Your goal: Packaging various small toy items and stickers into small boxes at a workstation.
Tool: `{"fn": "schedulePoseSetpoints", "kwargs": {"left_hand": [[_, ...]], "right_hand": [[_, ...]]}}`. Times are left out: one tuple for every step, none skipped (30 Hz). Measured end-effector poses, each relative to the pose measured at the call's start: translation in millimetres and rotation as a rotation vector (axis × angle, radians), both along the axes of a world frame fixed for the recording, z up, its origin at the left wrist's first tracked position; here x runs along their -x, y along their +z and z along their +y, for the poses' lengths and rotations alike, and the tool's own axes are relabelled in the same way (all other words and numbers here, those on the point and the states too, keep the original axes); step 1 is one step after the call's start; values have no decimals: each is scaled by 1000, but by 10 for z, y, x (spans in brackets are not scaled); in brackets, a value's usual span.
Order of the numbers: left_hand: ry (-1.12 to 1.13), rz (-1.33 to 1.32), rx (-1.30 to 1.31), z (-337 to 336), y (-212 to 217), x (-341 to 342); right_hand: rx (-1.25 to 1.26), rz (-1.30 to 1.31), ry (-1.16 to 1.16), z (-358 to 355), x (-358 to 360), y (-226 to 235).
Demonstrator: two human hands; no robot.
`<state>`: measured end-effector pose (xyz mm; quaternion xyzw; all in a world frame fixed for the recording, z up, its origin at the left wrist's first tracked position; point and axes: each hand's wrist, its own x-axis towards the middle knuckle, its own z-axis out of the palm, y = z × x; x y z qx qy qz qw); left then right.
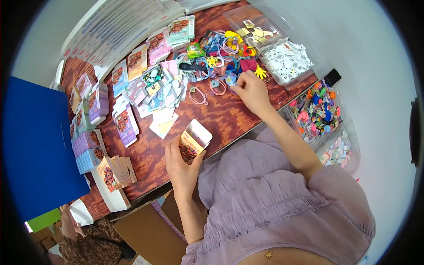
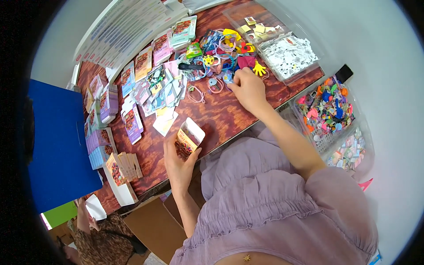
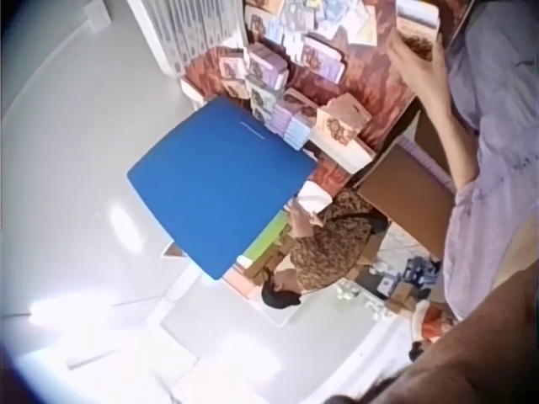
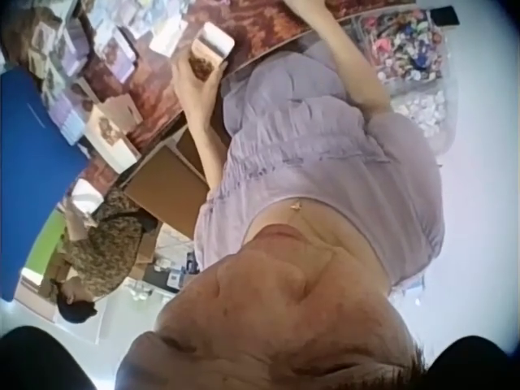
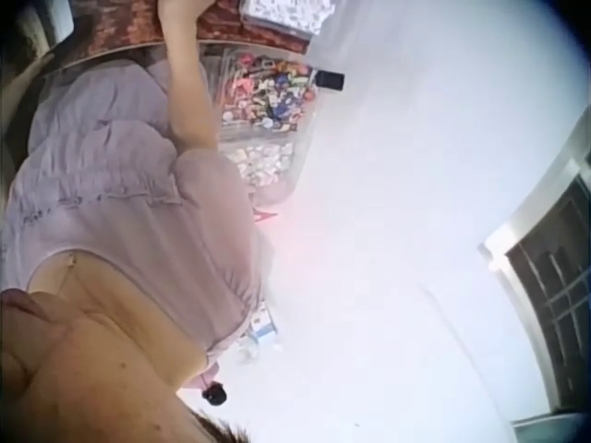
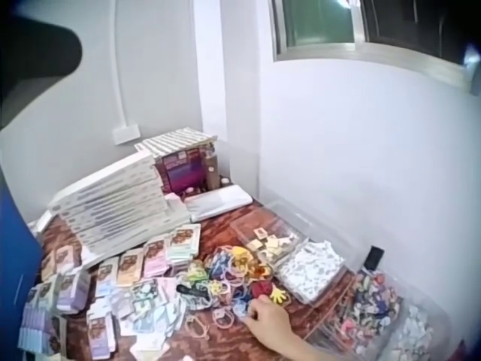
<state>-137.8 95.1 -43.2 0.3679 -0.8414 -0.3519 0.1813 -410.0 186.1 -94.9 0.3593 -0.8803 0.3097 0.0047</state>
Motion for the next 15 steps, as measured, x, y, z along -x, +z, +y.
{"fn": "schedulePoseSetpoints", "kwargs": {"left_hand": [[4, -1, 2, 4, 7, -13], [8, -18, 7, -1, 11, -29], [19, -35, 10, 1, 0, -51], [28, -38, 8, 1, -6, -64], [11, -51, 32, 2, 8, -60], [-5, -62, 58, -1, 15, -34], [-5, -62, 58, 4, 30, -7], [-23, -90, 65, 28, 58, 25], [-45, -119, 71, 51, 73, 52], [-42, -97, 81, 74, 75, 77], [-56, -93, 80, 88, 72, 112], [-79, -84, 74, 104, 81, 136], [-103, -76, 67, 122, 90, 160], [-107, -121, 149, 152, 85, 161], [-108, -122, 149, 167, 66, 166]], "right_hand": [[141, -219, 37, 44, 68, -29], [280, -440, 73, 91, 109, -44], [395, -689, 71, 121, 118, 66], [427, -858, 100, 167, 118, 228], [459, -1023, 121, 221, 83, 401], [458, -1023, 121, 245, 36, 461], [416, -1040, 183, 271, -30, 501], [371, -1057, 248, 295, -89, 556], [257, -1102, 387, 326, -149, 643], [201, -1111, 466, 318, -259, 631], [151, -1113, 533, 301, -375, 603], [139, -831, 624, 264, -473, 554], [124, -545, 702, 224, -570, 525], [84, -453, 632, 195, -686, 568], [85, -453, 631, 159, -761, 553]]}}
